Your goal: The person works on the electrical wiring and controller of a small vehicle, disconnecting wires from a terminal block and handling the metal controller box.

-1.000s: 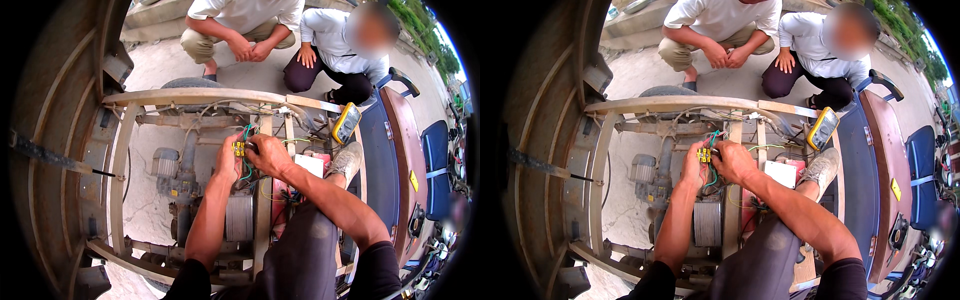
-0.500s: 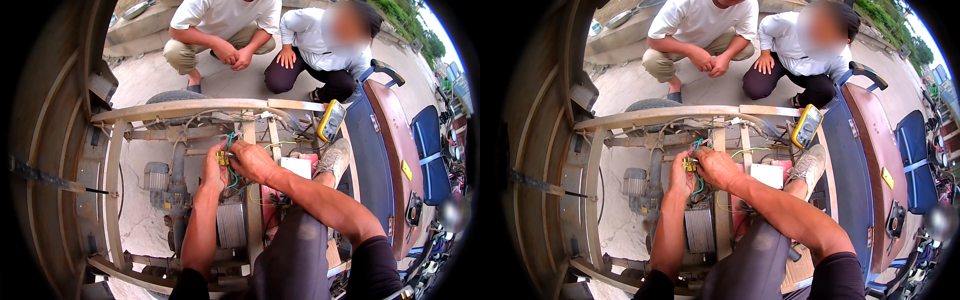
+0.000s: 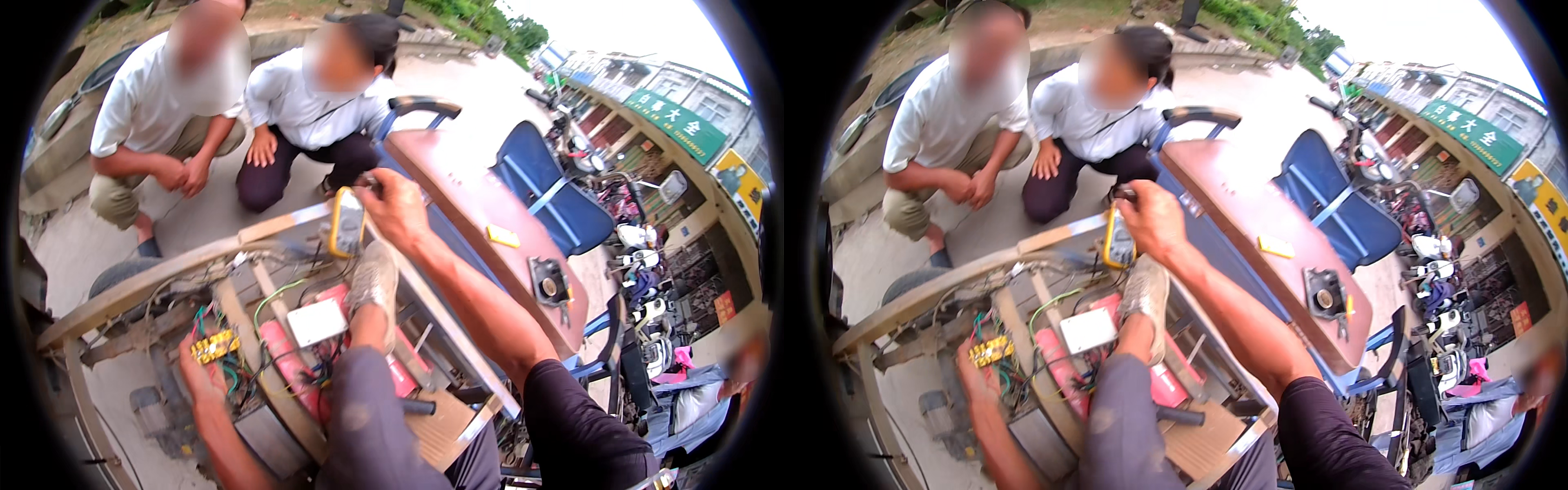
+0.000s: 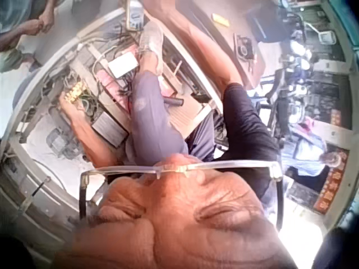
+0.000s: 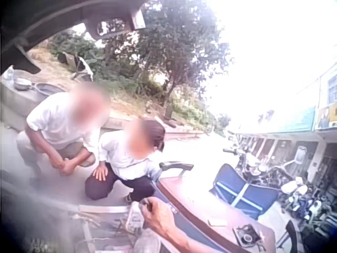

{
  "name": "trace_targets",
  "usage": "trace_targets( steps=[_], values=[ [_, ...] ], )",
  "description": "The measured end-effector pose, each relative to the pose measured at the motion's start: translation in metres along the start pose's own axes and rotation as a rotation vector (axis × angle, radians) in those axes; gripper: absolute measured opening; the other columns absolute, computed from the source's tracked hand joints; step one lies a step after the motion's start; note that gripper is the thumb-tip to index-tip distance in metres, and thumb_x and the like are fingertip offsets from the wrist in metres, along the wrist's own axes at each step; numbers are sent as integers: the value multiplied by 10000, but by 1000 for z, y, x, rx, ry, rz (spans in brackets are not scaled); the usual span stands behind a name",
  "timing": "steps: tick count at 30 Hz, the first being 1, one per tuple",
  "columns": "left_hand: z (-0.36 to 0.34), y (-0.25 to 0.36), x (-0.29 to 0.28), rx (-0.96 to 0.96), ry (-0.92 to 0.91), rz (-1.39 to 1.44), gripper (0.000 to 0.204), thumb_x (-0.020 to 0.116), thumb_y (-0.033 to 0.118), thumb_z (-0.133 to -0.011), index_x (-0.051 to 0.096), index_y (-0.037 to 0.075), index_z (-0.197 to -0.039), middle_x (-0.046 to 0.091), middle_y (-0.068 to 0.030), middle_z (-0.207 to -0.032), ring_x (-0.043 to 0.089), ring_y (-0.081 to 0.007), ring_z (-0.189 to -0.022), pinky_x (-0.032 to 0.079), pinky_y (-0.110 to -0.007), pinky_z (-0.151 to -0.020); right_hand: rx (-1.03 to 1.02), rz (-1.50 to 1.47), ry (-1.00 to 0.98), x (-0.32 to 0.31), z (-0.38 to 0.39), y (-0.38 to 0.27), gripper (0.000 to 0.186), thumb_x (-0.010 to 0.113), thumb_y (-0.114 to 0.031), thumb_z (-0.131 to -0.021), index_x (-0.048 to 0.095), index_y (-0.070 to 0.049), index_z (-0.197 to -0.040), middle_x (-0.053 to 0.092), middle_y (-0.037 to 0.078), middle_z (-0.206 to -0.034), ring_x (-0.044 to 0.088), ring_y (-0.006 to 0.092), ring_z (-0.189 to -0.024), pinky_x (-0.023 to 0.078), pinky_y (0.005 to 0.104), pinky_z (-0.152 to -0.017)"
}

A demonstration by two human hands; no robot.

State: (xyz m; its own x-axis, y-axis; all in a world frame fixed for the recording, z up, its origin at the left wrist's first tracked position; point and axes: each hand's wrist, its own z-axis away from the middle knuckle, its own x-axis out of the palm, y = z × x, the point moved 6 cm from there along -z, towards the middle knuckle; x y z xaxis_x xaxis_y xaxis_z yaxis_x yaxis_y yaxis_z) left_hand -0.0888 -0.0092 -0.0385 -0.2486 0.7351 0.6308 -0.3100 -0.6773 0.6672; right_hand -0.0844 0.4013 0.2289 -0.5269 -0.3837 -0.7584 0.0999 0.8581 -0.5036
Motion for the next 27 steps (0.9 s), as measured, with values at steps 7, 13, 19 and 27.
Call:
trace_targets(
  steps=[7,13,19,27],
  values=[
    [1,-14,7,-14,13,101,245,561,244,-957,604,4,-980,669,-118,-894,673,-260,-875,537,-389,-855,336,511,-16,-142,-21,157,251,661,-249,-827,727,-52,-969,709,215,-909,683,384,-907,522,473,-816],
    [-1,-11,-1,0,36,115,225,558,232,-962,578,8,-974,661,-120,-901,669,-262,-878,535,-386,-865,318,615,-157,-127,-22,189,273,626,-233,-839,725,-53,-1018,705,228,-963,681,384,-936,521,478,-832],
    [1,-10,7,15,-12,74,231,558,230,-963,584,1,-982,661,-121,-905,666,-259,-885,526,-381,-872,241,453,-151,-143,-17,213,288,570,-210,-880,691,-5,-1042,678,272,-964,654,404,-952,498,480,-858],
    [5,-3,12,-18,-41,76,245,567,232,-960,603,-7,-1000,666,-120,-910,669,-249,-885,533,-381,-854,-76,418,-275,-154,21,194,240,584,-159,-901,692,-17,-1061,643,207,-1001,619,374,-978,479,434,-903]
  ],
)
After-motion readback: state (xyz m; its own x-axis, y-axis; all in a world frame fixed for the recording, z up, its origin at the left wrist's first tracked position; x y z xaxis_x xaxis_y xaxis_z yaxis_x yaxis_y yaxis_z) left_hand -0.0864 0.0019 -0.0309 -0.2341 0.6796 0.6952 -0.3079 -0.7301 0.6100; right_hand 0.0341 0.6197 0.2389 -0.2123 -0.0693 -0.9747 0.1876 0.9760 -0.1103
